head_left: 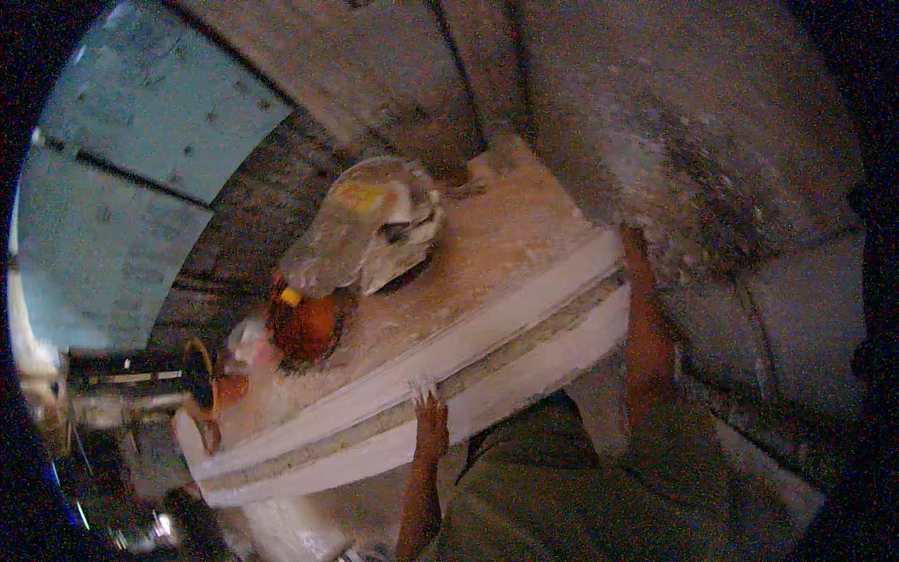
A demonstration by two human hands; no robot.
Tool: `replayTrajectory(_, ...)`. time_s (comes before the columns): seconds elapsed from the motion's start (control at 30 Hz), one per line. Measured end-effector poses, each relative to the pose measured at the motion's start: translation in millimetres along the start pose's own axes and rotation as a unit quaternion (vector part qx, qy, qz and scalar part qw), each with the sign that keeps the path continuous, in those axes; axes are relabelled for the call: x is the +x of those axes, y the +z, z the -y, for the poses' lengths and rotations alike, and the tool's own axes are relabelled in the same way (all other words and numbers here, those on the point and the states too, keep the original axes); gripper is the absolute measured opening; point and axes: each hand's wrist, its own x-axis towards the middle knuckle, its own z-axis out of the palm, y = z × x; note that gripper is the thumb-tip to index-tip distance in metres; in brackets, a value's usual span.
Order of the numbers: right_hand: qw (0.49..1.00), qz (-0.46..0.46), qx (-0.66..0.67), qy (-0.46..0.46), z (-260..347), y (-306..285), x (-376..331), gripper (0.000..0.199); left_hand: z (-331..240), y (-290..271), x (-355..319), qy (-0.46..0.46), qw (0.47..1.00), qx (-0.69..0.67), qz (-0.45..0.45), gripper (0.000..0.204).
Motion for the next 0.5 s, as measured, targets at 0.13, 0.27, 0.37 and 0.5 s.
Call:
replayTrajectory(0.13,0.996,-0.053,-0.011,-0.072,-4.4,13.7,-7.9,0.034,29.8,18.0,-51.0,0.046,0.995,0.012,-0.088,0.054)
replayTrajectory(0.27,0.982,-0.112,-0.016,-0.148,-4.8,16.6,-27.4,0.035,47.6,31.2,-116.8,0.043,0.980,0.104,-0.162,0.062)
replayTrajectory(0.37,0.965,-0.169,-0.026,-0.197,-0.4,20.1,-59.3,0.036,59.3,30.0,-165.9,-0.225,0.966,-0.115,-0.048,0.061)
replayTrajectory(0.5,0.926,-0.256,-0.028,-0.276,14.8,30.0,-120.8,0.039,84.5,27.3,-257.0,-0.141,0.956,-0.151,-0.209,0.060)
